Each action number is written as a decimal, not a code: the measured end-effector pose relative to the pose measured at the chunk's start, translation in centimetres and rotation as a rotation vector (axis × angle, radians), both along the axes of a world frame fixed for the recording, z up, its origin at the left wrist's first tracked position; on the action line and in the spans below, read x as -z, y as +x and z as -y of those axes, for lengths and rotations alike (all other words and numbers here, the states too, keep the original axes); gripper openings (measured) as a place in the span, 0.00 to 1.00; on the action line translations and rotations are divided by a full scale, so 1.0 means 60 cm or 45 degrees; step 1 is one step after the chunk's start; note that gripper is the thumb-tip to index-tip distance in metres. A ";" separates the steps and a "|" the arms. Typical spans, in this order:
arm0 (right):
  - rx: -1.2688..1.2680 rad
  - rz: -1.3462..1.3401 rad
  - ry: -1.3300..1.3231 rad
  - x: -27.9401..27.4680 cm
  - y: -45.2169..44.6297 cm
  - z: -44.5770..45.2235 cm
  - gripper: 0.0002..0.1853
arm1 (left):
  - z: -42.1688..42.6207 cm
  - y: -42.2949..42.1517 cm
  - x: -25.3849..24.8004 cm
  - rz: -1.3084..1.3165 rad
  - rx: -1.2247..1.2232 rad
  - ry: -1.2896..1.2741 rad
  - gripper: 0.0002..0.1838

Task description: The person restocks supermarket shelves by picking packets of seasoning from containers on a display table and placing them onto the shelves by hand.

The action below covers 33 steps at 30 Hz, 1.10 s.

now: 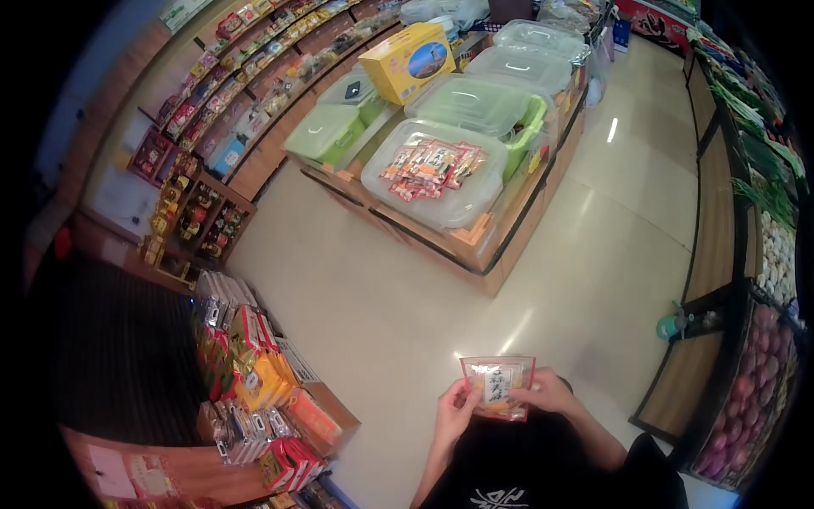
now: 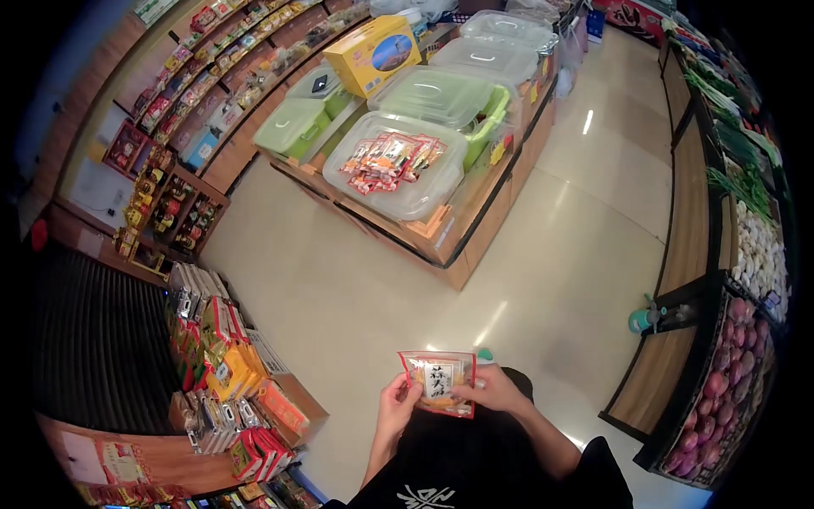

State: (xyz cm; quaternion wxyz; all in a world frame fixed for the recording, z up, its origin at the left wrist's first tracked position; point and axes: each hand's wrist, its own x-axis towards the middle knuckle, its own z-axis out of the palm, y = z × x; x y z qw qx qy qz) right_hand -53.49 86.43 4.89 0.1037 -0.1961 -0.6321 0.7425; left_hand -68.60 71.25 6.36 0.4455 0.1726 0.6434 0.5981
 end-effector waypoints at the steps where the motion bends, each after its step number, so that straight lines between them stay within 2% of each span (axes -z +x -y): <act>1: -0.034 -0.031 -0.046 -0.001 -0.011 -0.009 0.12 | -0.005 -0.007 -0.002 0.022 -0.001 0.033 0.12; 4: -0.117 -0.091 0.164 -0.022 -0.040 -0.035 0.14 | -0.017 -0.029 -0.006 0.098 0.026 0.043 0.14; 5: -0.142 -0.068 0.176 -0.027 -0.049 -0.044 0.18 | -0.020 -0.037 -0.001 0.053 0.055 0.075 0.13; 8: -0.150 0.100 0.144 0.001 -0.065 -0.059 0.18 | -0.033 -0.060 0.017 -0.010 0.097 0.092 0.12; 9: -0.156 0.093 -0.030 0.013 -0.072 -0.059 0.18 | -0.036 -0.068 0.025 -0.045 0.113 0.087 0.11; 12: -0.057 0.109 -0.162 0.014 -0.088 -0.067 0.15 | -0.047 -0.106 0.041 -0.112 0.244 0.055 0.10; 13: -0.002 0.097 -0.066 0.017 -0.097 -0.071 0.10 | -0.055 -0.117 0.035 -0.104 0.258 0.055 0.10; 18: 0.134 0.088 -0.034 -0.026 -0.164 -0.077 0.07 | -0.087 -0.186 -0.008 0.131 0.310 0.194 0.09; 20: 0.168 0.123 -0.058 -0.028 -0.184 -0.076 0.07 | -0.092 -0.218 0.003 0.034 0.329 0.132 0.08; 22: 0.077 -0.035 0.288 -0.015 -0.209 -0.076 0.08 | -0.098 -0.254 0.014 -0.072 0.335 0.072 0.08; 24: 0.093 0.053 0.330 -0.019 -0.238 -0.070 0.08 | -0.106 -0.287 0.019 -0.349 0.397 -0.007 0.07; 29: 0.205 0.168 0.407 -0.054 -0.332 -0.059 0.07 | -0.113 -0.367 0.011 -0.045 0.341 0.035 0.07; 31: 0.340 0.524 0.275 -0.066 -0.376 -0.050 0.09 | -0.103 -0.398 0.002 0.010 0.348 0.005 0.07; 32: 0.360 0.521 0.267 -0.060 -0.396 -0.050 0.09 | -0.100 -0.412 0.001 -0.089 0.390 0.094 0.07; 33: 0.374 0.287 0.397 -0.048 -0.415 -0.049 0.09 | -0.093 -0.425 -0.003 -0.183 0.428 0.181 0.07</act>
